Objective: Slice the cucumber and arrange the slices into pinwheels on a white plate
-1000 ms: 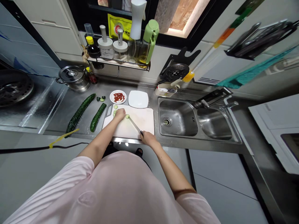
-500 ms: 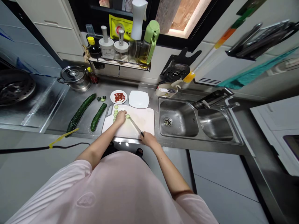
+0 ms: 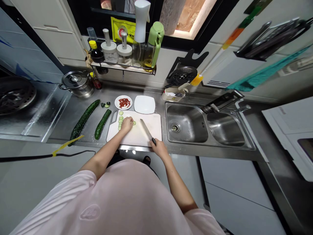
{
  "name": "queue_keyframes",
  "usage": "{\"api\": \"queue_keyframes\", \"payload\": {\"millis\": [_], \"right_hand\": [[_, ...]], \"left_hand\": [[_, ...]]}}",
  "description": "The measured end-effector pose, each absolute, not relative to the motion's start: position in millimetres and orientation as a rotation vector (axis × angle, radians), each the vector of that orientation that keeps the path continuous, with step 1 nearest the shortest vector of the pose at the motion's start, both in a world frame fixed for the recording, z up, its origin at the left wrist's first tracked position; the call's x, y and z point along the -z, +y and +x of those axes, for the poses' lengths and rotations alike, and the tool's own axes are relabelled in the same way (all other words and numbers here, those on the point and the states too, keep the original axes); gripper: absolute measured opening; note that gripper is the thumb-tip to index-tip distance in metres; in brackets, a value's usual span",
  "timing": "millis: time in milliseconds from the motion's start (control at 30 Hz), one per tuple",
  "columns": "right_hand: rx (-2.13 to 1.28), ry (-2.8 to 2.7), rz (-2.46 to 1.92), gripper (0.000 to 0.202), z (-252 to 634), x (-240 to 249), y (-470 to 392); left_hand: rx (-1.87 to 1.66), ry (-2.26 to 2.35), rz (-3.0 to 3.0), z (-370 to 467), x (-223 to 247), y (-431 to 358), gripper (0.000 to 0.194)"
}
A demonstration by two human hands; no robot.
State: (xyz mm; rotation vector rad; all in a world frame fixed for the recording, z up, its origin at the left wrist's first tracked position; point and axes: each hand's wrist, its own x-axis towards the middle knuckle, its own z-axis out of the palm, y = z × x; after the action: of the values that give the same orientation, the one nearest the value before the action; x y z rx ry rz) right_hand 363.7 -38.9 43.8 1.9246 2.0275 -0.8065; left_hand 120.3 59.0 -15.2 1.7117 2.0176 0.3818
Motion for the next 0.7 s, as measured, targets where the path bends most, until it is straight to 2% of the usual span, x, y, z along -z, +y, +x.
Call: {"api": "queue_keyframes", "payload": {"millis": [367,700], "right_hand": [[0.807,2.003,1.981,0.047,361,-29,-39],[0.807,2.027,2.006,0.047,358,-21,-39]], "left_hand": [[-0.683,1.902,1.397,118,19,21,0.008],[-0.645,2.151,1.375,76,20,-26,0.011]]}}
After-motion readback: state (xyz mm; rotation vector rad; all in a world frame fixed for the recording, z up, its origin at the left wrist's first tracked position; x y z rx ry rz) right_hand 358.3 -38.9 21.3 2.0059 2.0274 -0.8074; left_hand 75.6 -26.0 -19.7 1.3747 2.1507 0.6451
